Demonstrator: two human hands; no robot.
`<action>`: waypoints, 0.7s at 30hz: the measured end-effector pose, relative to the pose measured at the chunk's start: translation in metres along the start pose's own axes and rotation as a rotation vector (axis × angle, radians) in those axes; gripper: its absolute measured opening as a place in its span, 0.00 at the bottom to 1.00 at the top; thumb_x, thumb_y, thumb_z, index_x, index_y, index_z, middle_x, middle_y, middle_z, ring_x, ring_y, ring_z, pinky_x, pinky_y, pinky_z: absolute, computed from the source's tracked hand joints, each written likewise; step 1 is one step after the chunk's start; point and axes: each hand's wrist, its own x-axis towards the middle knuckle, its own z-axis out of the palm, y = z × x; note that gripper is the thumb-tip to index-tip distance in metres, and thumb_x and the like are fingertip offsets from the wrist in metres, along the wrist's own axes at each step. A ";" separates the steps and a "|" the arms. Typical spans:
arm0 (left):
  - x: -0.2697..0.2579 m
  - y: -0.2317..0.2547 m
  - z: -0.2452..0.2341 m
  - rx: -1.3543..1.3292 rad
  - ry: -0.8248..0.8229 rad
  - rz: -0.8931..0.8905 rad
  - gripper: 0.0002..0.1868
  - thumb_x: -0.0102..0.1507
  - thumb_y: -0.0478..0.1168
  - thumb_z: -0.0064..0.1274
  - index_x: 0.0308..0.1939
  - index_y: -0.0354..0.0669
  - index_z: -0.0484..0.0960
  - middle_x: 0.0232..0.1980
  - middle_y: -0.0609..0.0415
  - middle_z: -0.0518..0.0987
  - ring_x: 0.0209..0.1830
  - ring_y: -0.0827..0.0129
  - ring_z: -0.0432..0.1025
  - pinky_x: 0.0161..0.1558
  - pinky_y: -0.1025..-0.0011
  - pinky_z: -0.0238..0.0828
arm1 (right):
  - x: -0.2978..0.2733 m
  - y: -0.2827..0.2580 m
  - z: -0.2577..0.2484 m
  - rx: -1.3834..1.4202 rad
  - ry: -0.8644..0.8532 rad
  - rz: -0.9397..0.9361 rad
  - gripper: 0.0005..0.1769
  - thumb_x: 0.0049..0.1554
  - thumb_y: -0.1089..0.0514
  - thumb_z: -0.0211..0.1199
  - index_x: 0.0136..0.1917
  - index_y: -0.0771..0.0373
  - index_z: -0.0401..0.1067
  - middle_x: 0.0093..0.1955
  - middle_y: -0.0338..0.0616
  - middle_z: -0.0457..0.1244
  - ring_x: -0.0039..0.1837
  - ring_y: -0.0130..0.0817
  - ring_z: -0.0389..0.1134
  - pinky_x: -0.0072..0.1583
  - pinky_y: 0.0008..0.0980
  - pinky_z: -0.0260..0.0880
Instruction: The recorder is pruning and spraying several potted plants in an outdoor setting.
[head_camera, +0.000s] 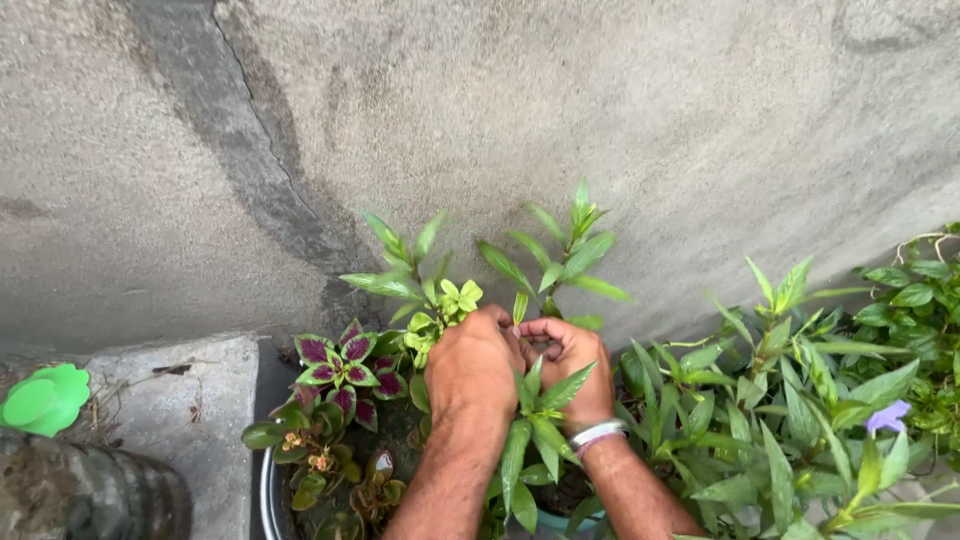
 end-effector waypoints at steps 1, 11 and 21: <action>0.001 0.000 0.001 0.007 0.028 0.016 0.14 0.64 0.48 0.55 0.53 0.58 0.85 0.46 0.47 0.85 0.49 0.53 0.80 0.54 0.57 0.75 | 0.003 -0.002 0.000 -0.039 -0.001 0.017 0.08 0.52 0.64 0.71 0.48 0.65 0.82 0.34 0.41 0.74 0.33 0.21 0.70 0.37 0.27 0.70; -0.002 -0.003 0.001 0.026 0.117 0.073 0.11 0.60 0.48 0.60 0.45 0.55 0.88 0.41 0.46 0.85 0.45 0.52 0.80 0.50 0.56 0.76 | 0.000 -0.006 -0.001 -0.061 0.011 0.003 0.12 0.49 0.65 0.72 0.48 0.64 0.82 0.37 0.40 0.74 0.36 0.21 0.71 0.39 0.27 0.73; 0.002 -0.005 0.003 0.012 0.139 0.063 0.10 0.60 0.50 0.60 0.41 0.54 0.88 0.39 0.46 0.85 0.44 0.51 0.80 0.49 0.56 0.76 | -0.003 -0.016 -0.002 -0.131 0.037 -0.008 0.12 0.49 0.64 0.69 0.48 0.64 0.82 0.39 0.40 0.75 0.35 0.22 0.72 0.39 0.27 0.75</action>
